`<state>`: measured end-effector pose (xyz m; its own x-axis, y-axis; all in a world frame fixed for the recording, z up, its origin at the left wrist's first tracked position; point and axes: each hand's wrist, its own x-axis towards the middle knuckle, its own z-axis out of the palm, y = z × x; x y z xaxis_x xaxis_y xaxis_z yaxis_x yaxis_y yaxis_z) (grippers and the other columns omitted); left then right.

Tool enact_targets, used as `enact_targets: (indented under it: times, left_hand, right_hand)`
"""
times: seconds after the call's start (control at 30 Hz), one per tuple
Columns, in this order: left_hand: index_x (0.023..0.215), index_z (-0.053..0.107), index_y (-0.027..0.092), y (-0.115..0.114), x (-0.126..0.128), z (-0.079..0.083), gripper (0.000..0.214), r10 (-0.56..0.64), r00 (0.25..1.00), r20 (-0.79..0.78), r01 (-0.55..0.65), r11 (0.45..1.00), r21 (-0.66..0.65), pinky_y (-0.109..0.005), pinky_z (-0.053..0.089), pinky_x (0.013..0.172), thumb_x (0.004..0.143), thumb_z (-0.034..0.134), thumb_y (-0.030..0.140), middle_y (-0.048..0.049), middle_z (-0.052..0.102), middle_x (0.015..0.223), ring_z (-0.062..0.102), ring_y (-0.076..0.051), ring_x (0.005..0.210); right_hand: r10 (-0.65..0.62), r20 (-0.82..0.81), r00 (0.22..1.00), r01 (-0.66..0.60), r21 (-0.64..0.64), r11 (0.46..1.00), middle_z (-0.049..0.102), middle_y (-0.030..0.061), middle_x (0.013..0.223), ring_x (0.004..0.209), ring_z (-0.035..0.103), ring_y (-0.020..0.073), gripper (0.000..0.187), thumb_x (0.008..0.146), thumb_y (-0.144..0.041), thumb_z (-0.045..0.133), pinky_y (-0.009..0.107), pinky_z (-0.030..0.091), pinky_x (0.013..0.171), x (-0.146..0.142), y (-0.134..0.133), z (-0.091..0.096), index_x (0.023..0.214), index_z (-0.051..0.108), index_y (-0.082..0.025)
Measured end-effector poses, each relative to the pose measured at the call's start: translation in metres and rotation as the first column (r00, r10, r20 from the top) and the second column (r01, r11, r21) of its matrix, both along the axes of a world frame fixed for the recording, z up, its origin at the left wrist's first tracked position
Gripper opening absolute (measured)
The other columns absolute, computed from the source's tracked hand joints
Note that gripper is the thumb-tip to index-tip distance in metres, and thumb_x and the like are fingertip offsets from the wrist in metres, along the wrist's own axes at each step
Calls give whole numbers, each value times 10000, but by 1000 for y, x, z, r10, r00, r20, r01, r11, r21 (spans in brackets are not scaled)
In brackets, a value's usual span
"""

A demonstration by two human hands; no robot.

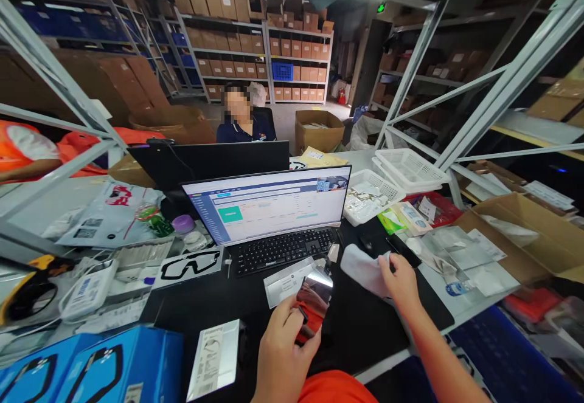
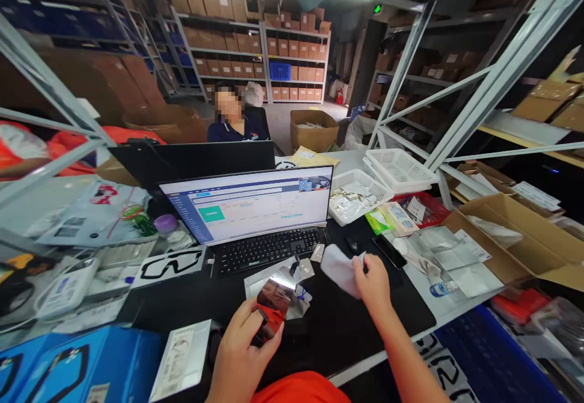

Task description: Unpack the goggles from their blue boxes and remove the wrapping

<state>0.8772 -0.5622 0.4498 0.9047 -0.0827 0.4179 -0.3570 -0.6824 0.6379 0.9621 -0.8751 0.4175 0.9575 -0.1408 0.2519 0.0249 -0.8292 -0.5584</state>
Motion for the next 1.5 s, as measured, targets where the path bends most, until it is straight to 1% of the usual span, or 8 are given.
enact_targets:
  times: [0.07, 0.13, 0.2, 0.3, 0.7, 0.93, 1.27, 1.5]
  left_hand:
    - [923, 711, 218, -4, 1, 4, 114, -5, 999, 37, 4, 1000, 26, -314, 585, 835, 842, 632, 234, -111, 666, 1167, 678, -239, 1013]
    - [925, 712, 226, -5, 1, 8, 121, -6, 998, 64, 3, 999, 40, -314, 591, 817, 835, 631, 235, -105, 674, 1158, 684, -242, 998]
    - [937, 713, 236, -6, 0, 11, 134, 0, 997, 82, -3, 999, 47, -309, 596, 791, 827, 637, 238, -95, 684, 1143, 689, -242, 982]
    - [943, 714, 245, -6, -3, 10, 145, 27, 994, 106, -31, 999, 44, -308, 602, 758, 825, 630, 231, -81, 701, 1117, 696, -242, 959]
    - [985, 669, 216, 11, -17, -18, 195, 77, 984, 159, -94, 990, 101, -309, 605, 737, 807, 604, 169, -123, 678, 1173, 699, -261, 996]
    - [920, 641, 213, 3, -21, -21, 88, 18, 961, 277, -89, 966, 245, -270, 547, 656, 876, 568, 188, -105, 689, 1017, 681, -219, 831]
    - [841, 615, 164, 9, -17, -20, 124, -63, 876, 478, -56, 971, 231, -321, 539, 814, 933, 535, 141, -128, 686, 1057, 664, -239, 969]
    - [780, 601, 187, 19, -18, -23, 178, 40, 925, 379, -75, 994, 77, -255, 485, 577, 942, 528, 164, -64, 638, 794, 604, -171, 667]
  right_hand:
    - [-100, -10, 995, 94, 447, 890, 584, 28, 633, 616, 539, 209, 423, 908, -584, 541, 300, 414, 566, -31, 28, 5, 689, 548, -222]
    - [-21, -140, 990, 126, 807, 577, 646, 40, 673, 614, 581, 228, 418, 849, -627, 608, 328, 466, 587, -54, 59, 12, 786, 623, -214]
    - [91, -190, 978, 157, 946, 283, 699, 63, 749, 673, 637, 256, 409, 800, -616, 685, 366, 511, 649, -71, 86, 21, 862, 662, -212]
    - [217, -133, 967, 115, 989, 94, 719, 81, 863, 783, 660, 262, 430, 780, -598, 730, 370, 524, 715, -89, 119, 34, 986, 693, -222]
    - [660, 152, 736, -253, 966, 60, 578, 22, 750, 665, 491, 145, 365, 752, -535, 798, 273, 419, 635, -95, 163, 46, 810, 691, -191]
    - [223, 59, 973, -101, 979, 178, 608, -7, 738, 660, 514, 144, 313, 633, -308, 874, 252, 443, 619, -91, 188, 34, 790, 621, -214]
    - [40, -66, 997, 69, 995, -73, 481, -79, 570, 499, 388, 89, 529, 606, -395, 873, 208, 343, 484, -71, 198, 57, 639, 371, -231]
    - [55, 43, 998, -55, 964, 258, 510, -27, 598, 597, 456, 127, 506, 546, -273, 887, 235, 375, 549, -92, 218, 44, 483, 390, -206]
